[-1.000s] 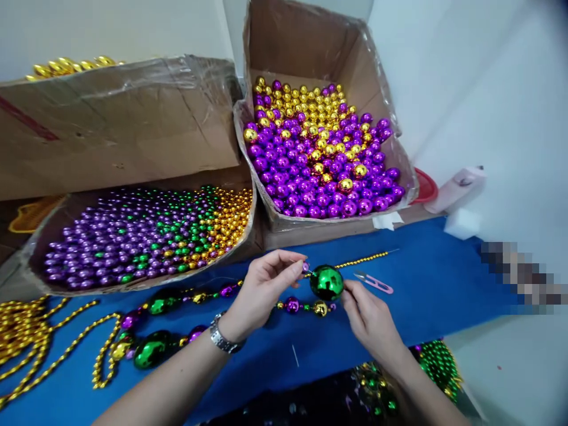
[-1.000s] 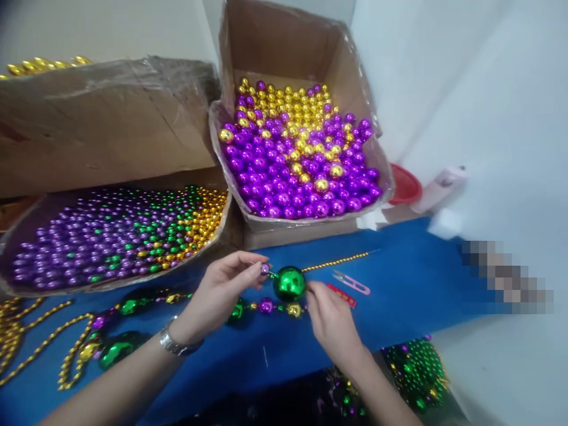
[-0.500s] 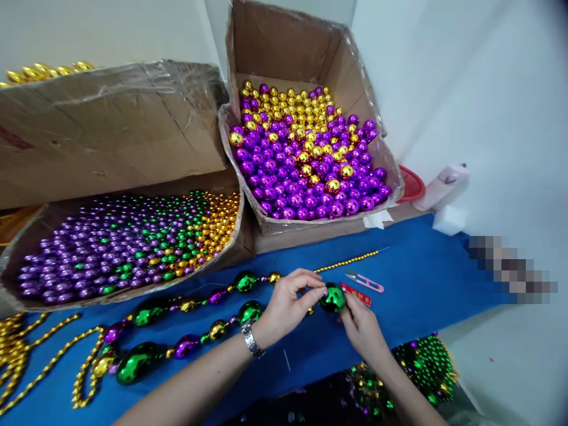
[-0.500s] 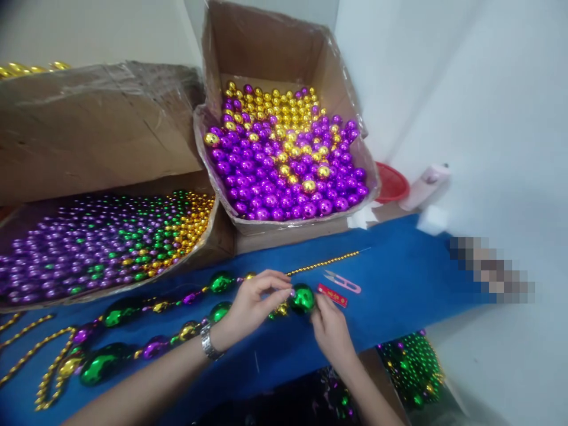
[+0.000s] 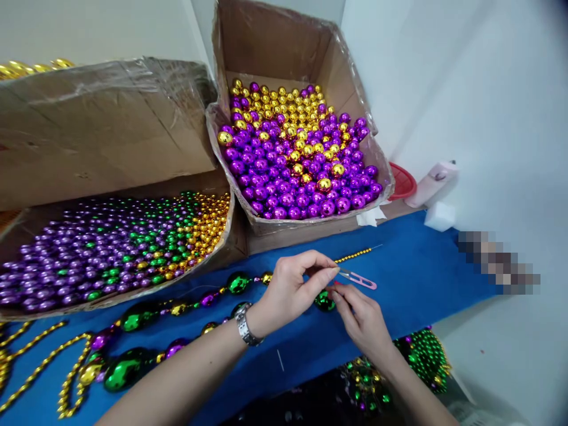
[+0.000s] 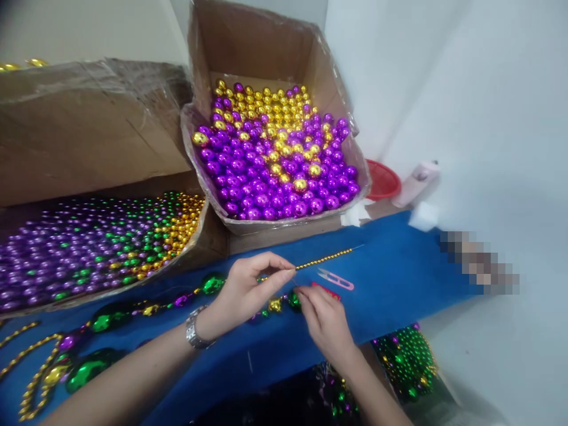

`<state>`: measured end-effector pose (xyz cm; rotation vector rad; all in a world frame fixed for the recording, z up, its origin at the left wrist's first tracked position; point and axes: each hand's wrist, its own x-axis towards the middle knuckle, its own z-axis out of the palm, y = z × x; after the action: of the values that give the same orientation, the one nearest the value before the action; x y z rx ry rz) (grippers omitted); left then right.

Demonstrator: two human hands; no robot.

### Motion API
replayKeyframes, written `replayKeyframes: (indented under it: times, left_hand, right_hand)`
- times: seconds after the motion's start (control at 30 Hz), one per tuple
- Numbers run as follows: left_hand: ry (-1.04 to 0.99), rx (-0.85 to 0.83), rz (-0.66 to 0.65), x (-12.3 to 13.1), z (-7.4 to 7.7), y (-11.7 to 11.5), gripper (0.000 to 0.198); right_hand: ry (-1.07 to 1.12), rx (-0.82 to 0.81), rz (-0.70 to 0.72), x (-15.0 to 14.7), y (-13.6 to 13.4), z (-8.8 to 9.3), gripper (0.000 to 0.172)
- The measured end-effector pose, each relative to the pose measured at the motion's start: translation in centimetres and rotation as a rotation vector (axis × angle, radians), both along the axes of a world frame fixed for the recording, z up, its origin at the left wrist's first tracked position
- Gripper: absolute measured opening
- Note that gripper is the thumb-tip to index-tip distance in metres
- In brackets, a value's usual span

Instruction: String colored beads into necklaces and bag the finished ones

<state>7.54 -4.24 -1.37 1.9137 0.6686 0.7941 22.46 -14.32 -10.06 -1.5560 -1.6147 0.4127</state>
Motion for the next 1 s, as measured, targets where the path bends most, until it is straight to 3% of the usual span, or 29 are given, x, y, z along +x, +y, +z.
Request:
replayKeyframes:
  times: [0.33,0.5,0.67,0.77,1.0]
  left_hand:
    - [-0.038,-0.172,-0.007,0.3,-2.3,0.9,0.023]
    - [0.348,0.073,-0.097,-0.7,-5.7,0.0,0.025]
    - [0.673,0.372,-0.100,-2.2,-9.5,-1.9,0.045]
    - [0.778,0.453,-0.074,-2.9,-10.4,-2.4,0.049]
    - [0.880,0.490,-0.108,-3.6,-10.9,-2.3,0.028]
  right_hand:
    - [0.099,-0.075,-0.060,1.3,-0.1,-0.9,0.023]
    - [0.194,-0.108,-0.149,2.0,-0.2,-1.1,0.025]
    - [0.267,-0.124,-0.184,2.5,-0.2,-1.2,0.026]
    - [0.307,-0.129,-0.202,2.9,-0.1,-1.5,0.026]
    - [0.414,-0.117,-0.276,3.8,0.3,-2.4,0.028]
